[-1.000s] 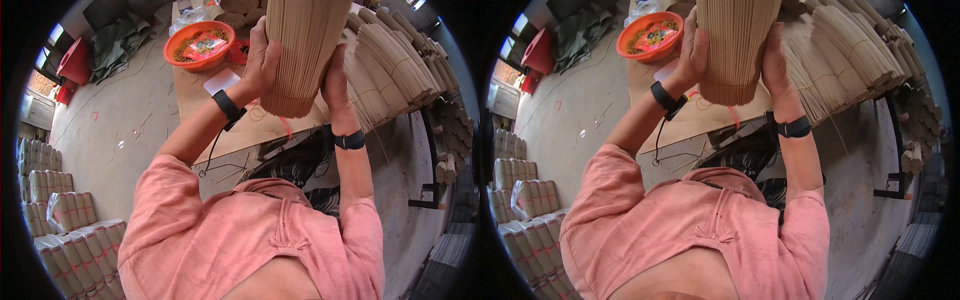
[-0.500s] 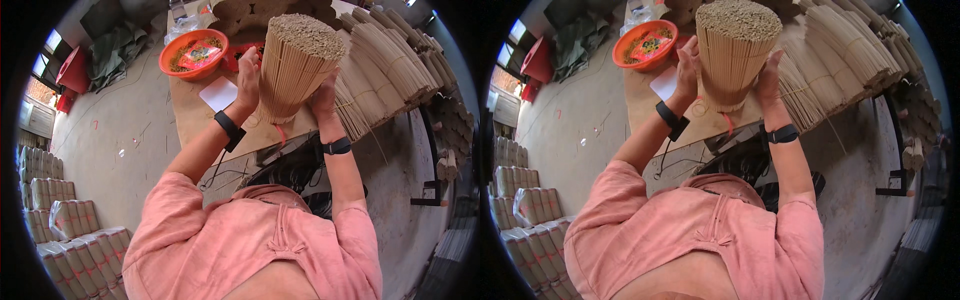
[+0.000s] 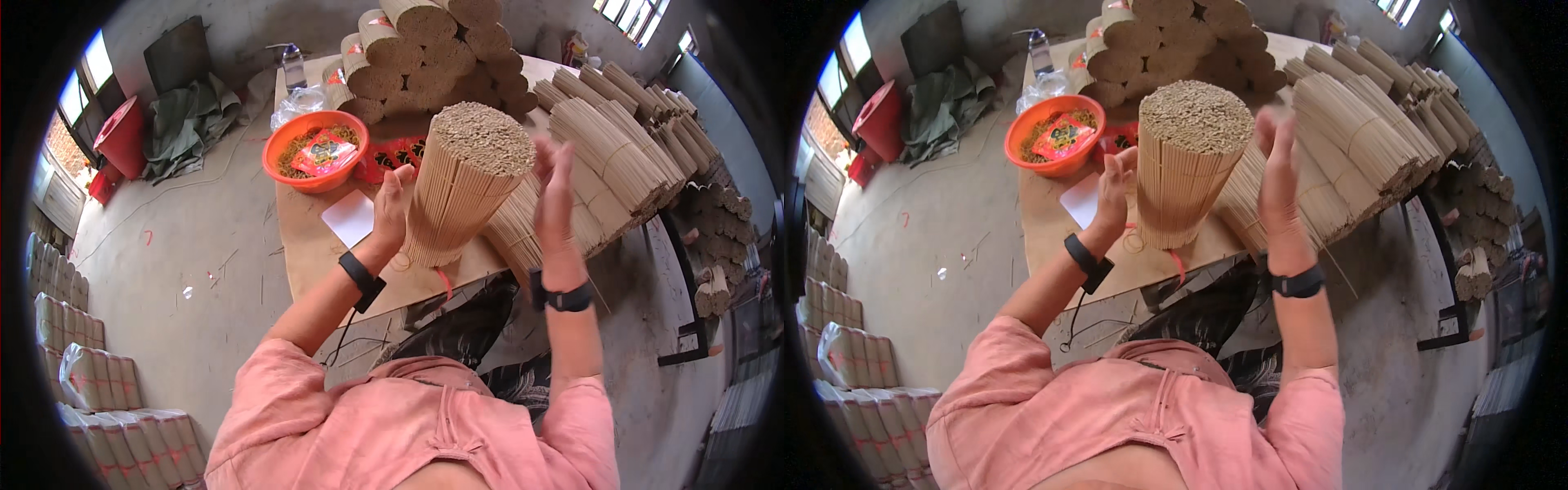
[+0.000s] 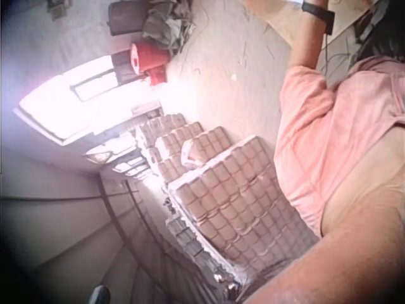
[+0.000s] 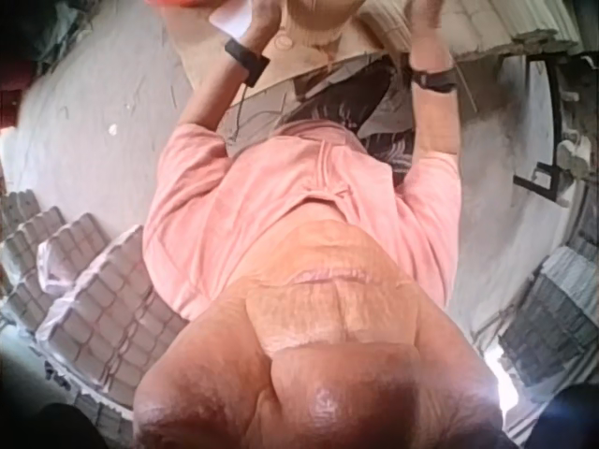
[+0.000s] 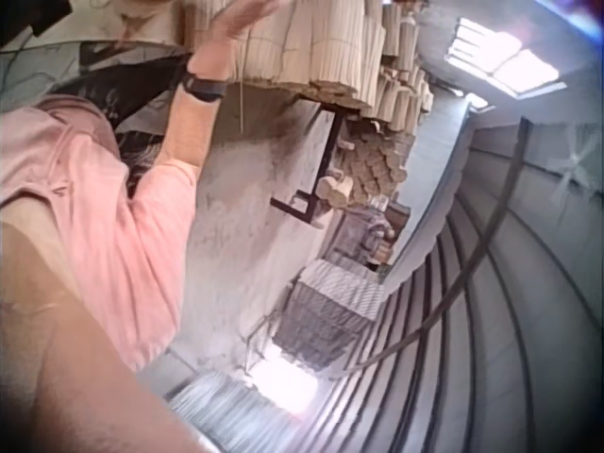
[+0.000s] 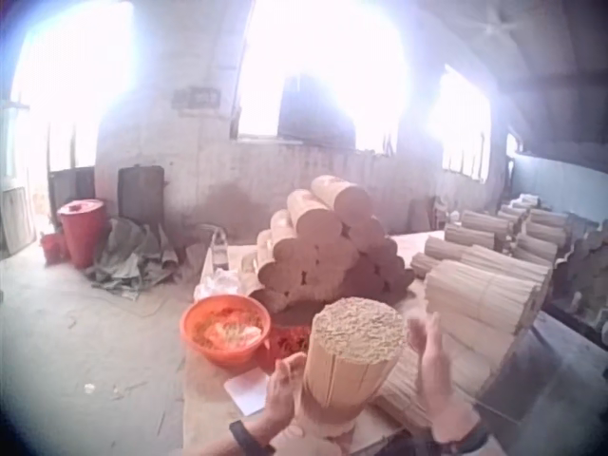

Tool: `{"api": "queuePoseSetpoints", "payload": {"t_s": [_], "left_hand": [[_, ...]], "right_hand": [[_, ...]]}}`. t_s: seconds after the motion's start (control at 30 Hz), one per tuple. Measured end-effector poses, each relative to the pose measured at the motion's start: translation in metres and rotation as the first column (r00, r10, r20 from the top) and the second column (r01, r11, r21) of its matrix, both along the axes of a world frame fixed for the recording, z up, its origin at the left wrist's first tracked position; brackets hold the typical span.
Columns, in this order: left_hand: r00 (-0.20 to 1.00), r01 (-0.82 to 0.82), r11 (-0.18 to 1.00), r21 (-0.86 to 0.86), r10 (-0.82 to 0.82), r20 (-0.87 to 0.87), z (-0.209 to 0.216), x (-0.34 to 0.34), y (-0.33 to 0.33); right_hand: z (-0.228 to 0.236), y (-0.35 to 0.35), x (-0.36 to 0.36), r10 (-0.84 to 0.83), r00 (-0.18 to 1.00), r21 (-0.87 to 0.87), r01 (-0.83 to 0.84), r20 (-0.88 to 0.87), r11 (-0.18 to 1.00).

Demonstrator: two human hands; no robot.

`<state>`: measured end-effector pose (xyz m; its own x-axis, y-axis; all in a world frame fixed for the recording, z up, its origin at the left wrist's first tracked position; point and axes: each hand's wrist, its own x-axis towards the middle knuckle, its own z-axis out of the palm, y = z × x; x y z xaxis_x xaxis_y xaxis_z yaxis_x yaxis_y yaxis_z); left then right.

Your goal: Bundling incense sticks together using rubber bands and applying decorative red labels.

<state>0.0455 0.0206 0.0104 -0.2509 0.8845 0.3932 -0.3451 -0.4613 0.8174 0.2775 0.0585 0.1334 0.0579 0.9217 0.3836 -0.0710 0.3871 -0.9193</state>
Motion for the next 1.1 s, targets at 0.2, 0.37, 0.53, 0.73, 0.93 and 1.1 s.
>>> {"api": "queuePoseSetpoints", "payload": {"t_s": [0.2,0.37,0.53,0.73,0.93,1.1], "left_hand": [[0.987,0.109,0.938,-0.329,-0.141,-0.075,0.004,0.004,-0.003],[0.959,0.251,0.824,-0.509,-0.283,0.014,0.001,0.006,-0.005],[0.926,0.368,0.758,-0.538,-0.354,0.135,-0.013,0.008,0.001],[0.92,0.384,0.754,-0.533,-0.359,0.156,-0.016,0.008,-0.001],[0.94,0.313,0.856,-0.41,-0.342,0.003,-0.04,-0.01,0.011],[0.933,0.272,0.907,-0.322,-0.331,-0.141,-0.011,-0.022,-0.015]], "right_hand": [[0.096,-0.012,-0.057,-0.287,0.59,0.388,-0.048,0.754,0.921],[0.075,0.014,-0.062,-0.224,0.176,0.255,-0.178,0.959,0.95],[0.076,0.042,-0.024,-0.564,0.026,0.402,-0.729,0.825,0.555],[0.115,-0.01,-0.051,0.001,0.043,0.017,-0.403,0.999,0.915],[0.095,0.03,-0.011,-0.064,0.477,0.302,-0.443,0.877,0.844],[0.031,0.025,0.032,0.22,0.975,0.036,-0.221,0.014,0.975]]}}
